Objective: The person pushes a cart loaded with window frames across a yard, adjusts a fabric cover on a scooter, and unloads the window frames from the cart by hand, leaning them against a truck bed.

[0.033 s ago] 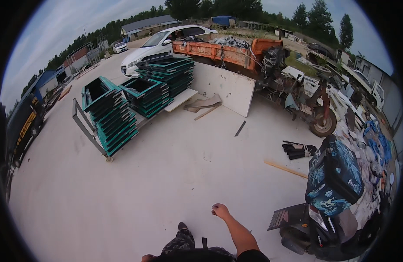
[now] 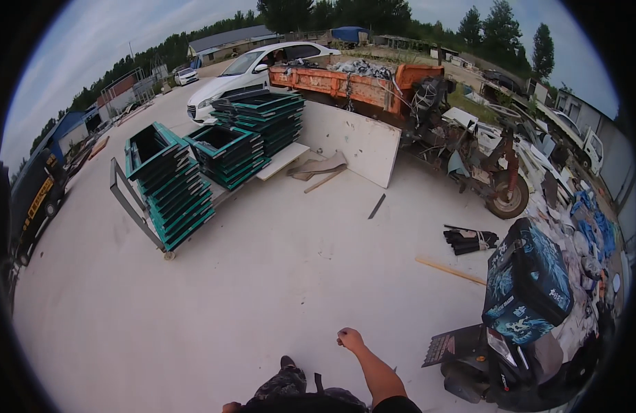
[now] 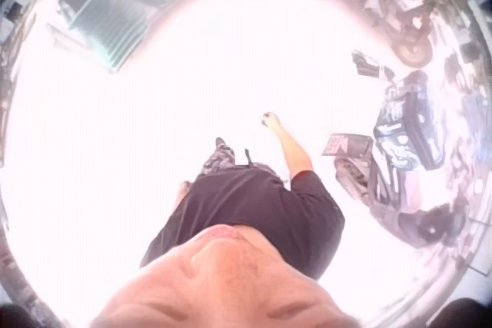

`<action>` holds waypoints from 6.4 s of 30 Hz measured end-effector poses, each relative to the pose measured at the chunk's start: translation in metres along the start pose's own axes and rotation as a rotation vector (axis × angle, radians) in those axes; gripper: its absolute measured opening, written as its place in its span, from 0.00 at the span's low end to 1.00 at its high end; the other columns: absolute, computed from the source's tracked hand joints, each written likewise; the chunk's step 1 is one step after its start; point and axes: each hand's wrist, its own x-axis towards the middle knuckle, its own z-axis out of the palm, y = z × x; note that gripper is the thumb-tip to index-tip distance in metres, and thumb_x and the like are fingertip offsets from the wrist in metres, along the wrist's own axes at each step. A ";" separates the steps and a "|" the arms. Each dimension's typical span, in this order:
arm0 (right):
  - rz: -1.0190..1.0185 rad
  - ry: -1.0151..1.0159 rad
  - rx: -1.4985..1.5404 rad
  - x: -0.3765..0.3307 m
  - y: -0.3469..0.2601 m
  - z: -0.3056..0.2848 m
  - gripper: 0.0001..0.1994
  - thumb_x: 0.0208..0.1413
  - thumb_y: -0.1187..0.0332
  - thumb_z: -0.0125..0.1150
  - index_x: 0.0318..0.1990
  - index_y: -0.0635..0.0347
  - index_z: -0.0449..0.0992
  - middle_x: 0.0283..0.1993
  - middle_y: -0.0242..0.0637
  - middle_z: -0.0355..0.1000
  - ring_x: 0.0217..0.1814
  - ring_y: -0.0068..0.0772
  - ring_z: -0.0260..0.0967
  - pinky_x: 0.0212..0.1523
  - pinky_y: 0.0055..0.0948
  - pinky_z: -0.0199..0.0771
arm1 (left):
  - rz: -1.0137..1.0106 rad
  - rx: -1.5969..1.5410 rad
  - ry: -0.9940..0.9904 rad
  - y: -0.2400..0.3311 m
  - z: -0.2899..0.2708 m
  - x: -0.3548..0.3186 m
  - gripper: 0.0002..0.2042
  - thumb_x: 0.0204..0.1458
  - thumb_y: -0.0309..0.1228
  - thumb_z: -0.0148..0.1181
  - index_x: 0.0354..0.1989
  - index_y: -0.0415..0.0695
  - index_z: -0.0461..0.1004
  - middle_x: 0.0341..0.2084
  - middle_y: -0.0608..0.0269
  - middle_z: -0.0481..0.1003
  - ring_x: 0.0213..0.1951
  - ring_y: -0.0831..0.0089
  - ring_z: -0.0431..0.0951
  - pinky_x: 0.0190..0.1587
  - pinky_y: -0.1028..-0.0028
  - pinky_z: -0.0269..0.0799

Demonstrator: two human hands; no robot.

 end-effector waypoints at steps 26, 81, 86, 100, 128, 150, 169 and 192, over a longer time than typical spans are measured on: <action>0.033 0.375 -0.159 0.280 -0.179 -0.125 0.10 0.52 0.70 0.50 0.34 0.68 0.74 0.24 0.41 0.74 0.23 0.30 0.74 0.22 0.27 0.72 | 0.188 0.195 -0.147 0.373 0.236 -0.020 0.10 0.53 0.29 0.51 0.42 0.39 0.69 0.30 0.51 0.78 0.31 0.61 0.80 0.31 0.64 0.76; -0.530 1.219 -1.295 0.620 -0.844 -0.501 0.24 0.54 0.44 0.49 0.34 0.60 0.70 0.32 0.42 0.70 0.37 0.45 0.70 0.36 0.42 0.69 | 0.090 0.677 -0.026 0.707 0.566 -0.062 0.10 0.54 0.32 0.49 0.41 0.43 0.71 0.30 0.57 0.78 0.31 0.65 0.79 0.34 0.66 0.73; -0.523 1.277 -1.367 0.612 -0.833 -0.500 0.24 0.53 0.43 0.51 0.33 0.58 0.72 0.30 0.40 0.70 0.34 0.41 0.70 0.33 0.40 0.69 | 0.039 0.618 -0.082 0.732 0.570 -0.056 0.11 0.54 0.33 0.49 0.42 0.42 0.70 0.32 0.57 0.78 0.33 0.66 0.79 0.36 0.67 0.73; -0.760 1.431 -1.255 0.569 -0.883 -0.471 0.21 0.50 0.49 0.57 0.36 0.61 0.73 0.29 0.45 0.69 0.34 0.46 0.67 0.39 0.41 0.66 | 0.321 0.905 -0.336 0.831 0.644 -0.093 0.12 0.56 0.35 0.49 0.42 0.41 0.71 0.31 0.59 0.78 0.34 0.71 0.79 0.35 0.74 0.72; -0.520 1.386 -1.372 0.573 -0.845 -0.479 0.25 0.52 0.43 0.52 0.43 0.57 0.73 0.33 0.38 0.70 0.37 0.41 0.68 0.35 0.37 0.67 | 1.605 1.040 0.092 0.945 0.743 -0.193 0.07 0.51 0.23 0.51 0.37 0.39 0.74 0.33 0.52 0.75 0.35 0.54 0.75 0.37 0.63 0.71; -0.384 1.323 -1.501 0.461 -0.750 -0.535 0.29 0.59 0.47 0.39 0.52 0.65 0.69 0.45 0.50 0.71 0.43 0.53 0.69 0.42 0.42 0.69 | 1.368 1.156 0.744 1.002 0.767 -0.160 0.15 0.57 0.37 0.45 0.44 0.42 0.72 0.39 0.56 0.73 0.45 0.57 0.70 0.50 0.59 0.59; -0.304 1.349 -1.843 0.408 -0.755 -0.557 0.19 0.59 0.56 0.51 0.38 0.67 0.76 0.25 0.41 0.72 0.21 0.37 0.69 0.18 0.31 0.66 | 1.407 1.003 0.651 0.928 0.827 -0.185 0.10 0.49 0.33 0.51 0.35 0.42 0.72 0.28 0.57 0.71 0.36 0.59 0.70 0.45 0.59 0.61; -0.377 1.359 -1.456 0.534 -0.710 -0.591 0.23 0.56 0.55 0.50 0.49 0.66 0.70 0.44 0.49 0.69 0.44 0.51 0.65 0.44 0.42 0.65 | 1.470 0.853 0.747 0.966 0.881 -0.098 0.08 0.49 0.34 0.51 0.27 0.43 0.72 0.24 0.57 0.72 0.34 0.59 0.71 0.40 0.60 0.61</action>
